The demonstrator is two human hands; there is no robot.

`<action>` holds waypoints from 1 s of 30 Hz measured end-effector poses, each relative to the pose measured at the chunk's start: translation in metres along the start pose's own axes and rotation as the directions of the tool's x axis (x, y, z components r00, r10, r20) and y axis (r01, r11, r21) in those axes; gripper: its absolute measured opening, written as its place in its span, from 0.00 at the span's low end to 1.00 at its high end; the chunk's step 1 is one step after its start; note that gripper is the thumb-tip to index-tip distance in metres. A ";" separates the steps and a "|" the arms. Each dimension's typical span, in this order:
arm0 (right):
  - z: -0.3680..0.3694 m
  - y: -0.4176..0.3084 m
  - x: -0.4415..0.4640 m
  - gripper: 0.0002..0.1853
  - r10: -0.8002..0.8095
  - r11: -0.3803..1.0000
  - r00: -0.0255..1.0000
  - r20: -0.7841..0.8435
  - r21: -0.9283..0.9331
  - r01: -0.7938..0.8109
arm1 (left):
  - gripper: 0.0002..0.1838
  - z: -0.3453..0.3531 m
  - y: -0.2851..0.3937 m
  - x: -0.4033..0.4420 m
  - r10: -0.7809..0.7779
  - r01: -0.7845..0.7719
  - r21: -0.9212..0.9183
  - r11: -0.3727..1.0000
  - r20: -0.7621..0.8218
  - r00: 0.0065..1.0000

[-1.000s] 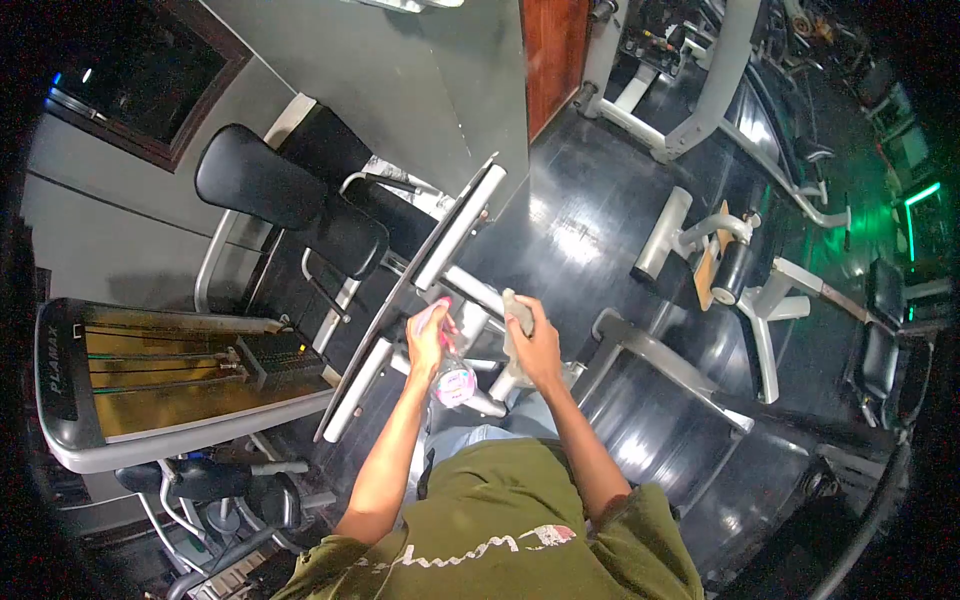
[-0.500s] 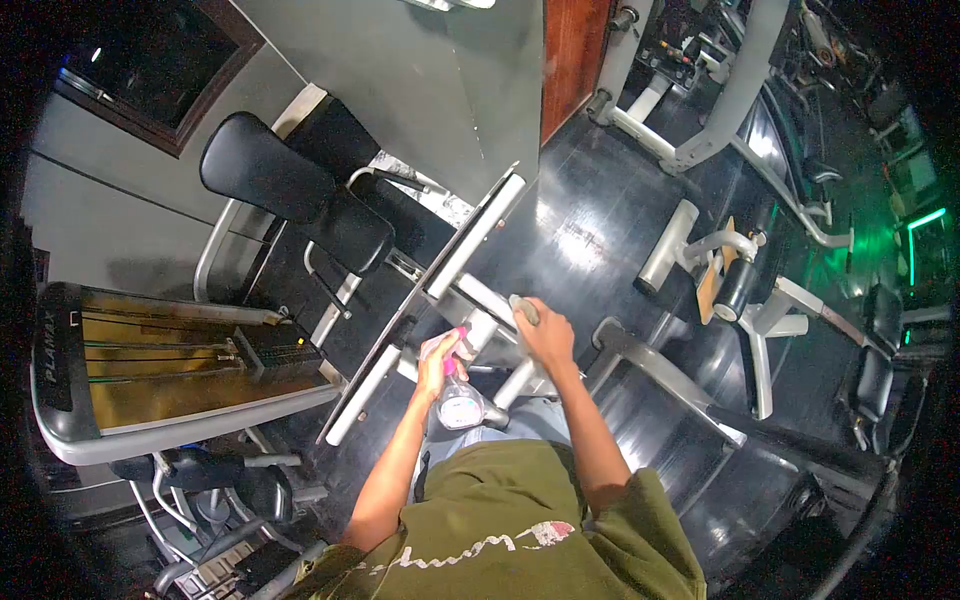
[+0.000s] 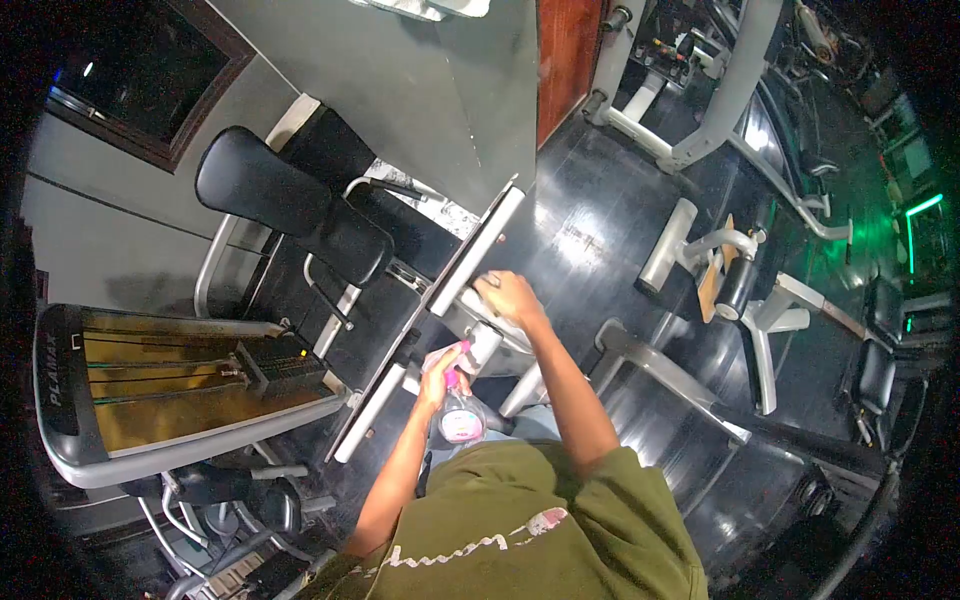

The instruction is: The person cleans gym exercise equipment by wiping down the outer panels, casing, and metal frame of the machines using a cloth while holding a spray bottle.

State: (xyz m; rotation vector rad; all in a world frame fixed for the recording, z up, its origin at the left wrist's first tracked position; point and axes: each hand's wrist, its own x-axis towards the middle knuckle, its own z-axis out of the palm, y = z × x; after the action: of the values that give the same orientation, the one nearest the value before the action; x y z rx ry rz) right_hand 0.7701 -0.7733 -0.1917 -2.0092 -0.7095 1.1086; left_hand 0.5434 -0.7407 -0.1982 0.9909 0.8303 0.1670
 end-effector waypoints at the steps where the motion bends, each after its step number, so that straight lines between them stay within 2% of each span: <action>1: 0.000 0.012 -0.011 0.24 -0.186 0.980 0.970 -0.158 -0.098 0.172 | 0.26 -0.001 -0.001 0.000 0.002 -0.002 0.022 1.000 0.010 1.000; 2: -0.004 0.024 -0.023 0.24 -0.186 0.980 0.970 -0.155 -0.099 0.172 | 0.26 -0.001 -0.002 0.000 0.005 -0.005 0.044 0.999 0.020 1.000; 3: -0.010 0.035 -0.035 0.24 -0.172 0.978 0.969 -0.175 -0.148 0.147 | 0.23 0.004 0.004 -0.003 0.023 -0.023 -0.025 0.999 0.001 1.000; 8: -0.013 0.033 -0.087 0.22 -0.075 0.968 0.978 -0.196 -0.248 0.024 | 0.25 0.002 0.002 -0.001 0.025 -0.025 -0.015 1.000 0.027 0.999; 9: -0.003 0.034 -0.089 0.21 -0.277 0.947 0.923 -0.268 -0.238 0.215 | 0.26 0.001 0.001 0.000 0.021 -0.022 0.021 1.000 0.041 0.999; 10: 0.005 0.034 -0.088 0.20 -0.461 0.885 0.821 -0.336 -0.242 0.398 | 0.26 0.000 0.000 0.002 0.026 -0.027 0.021 0.999 0.041 0.999; 12: 0.013 0.020 -0.086 0.19 -0.476 0.875 0.815 -0.331 -0.275 0.400 | 0.25 0.000 0.000 0.001 0.038 -0.037 -0.006 0.999 0.052 0.998; 14: 0.014 0.008 -0.074 0.21 -0.588 0.751 0.794 -0.156 -0.470 0.464 | 0.25 0.001 0.002 0.001 0.044 -0.044 -0.015 0.999 0.051 0.998; 15: 0.014 0.003 -0.066 0.22 -0.672 0.690 0.729 -0.130 -0.467 0.553 | 0.25 0.001 0.002 0.000 0.046 -0.045 -0.025 0.999 0.051 0.998; 16: 0.011 0.000 -0.060 0.22 -0.675 0.686 0.726 -0.127 -0.469 0.556 | 0.25 0.001 0.002 0.000 0.050 -0.049 -0.027 0.998 0.050 0.997; 18: 0.007 -0.007 -0.054 0.21 -0.712 0.587 0.702 0.008 -0.542 0.601 | 0.25 -0.002 -0.003 0.002 0.051 -0.050 -0.028 0.998 0.070 0.996; 19: 0.003 -0.007 -0.056 0.21 -0.714 0.583 0.700 0.015 -0.541 0.606 | 0.25 -0.003 -0.006 0.002 0.055 -0.053 -0.032 0.998 0.064 0.996; 21: -0.014 -0.005 -0.063 0.21 -0.617 0.503 0.771 0.158 -0.674 0.541 | 0.26 -0.002 -0.007 0.003 0.072 -0.072 0.003 0.997 0.065 0.995; 24: -0.027 0.000 -0.066 0.22 -0.619 0.434 0.746 0.245 -0.685 0.586 | 0.25 0.000 -0.008 0.003 0.118 -0.120 0.026 0.992 0.047 0.992; 26: -0.024 -0.004 -0.059 0.19 -0.606 0.382 0.735 0.303 -0.700 0.603 | 0.25 0.002 -0.011 0.002 0.145 -0.143 -0.045 0.989 0.047 0.988; 28: -0.012 -0.007 -0.045 0.15 -0.714 0.187 0.587 0.380 -0.705 0.684 | 0.24 0.000 -0.015 0.002 0.169 -0.163 -0.104 0.981 0.052 0.984; 30: 0.002 -0.024 -0.043 0.11 -0.750 0.133 0.540 0.383 -0.712 0.690 | 0.24 -0.003 -0.019 0.004 0.186 -0.177 -0.129 0.976 0.062 0.981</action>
State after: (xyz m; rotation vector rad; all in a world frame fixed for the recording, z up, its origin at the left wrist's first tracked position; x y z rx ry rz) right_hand 0.7447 -0.7905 -0.1523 -1.8328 -2.2113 0.0008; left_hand 0.5400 -0.7475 -0.2165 0.9500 0.6538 0.3332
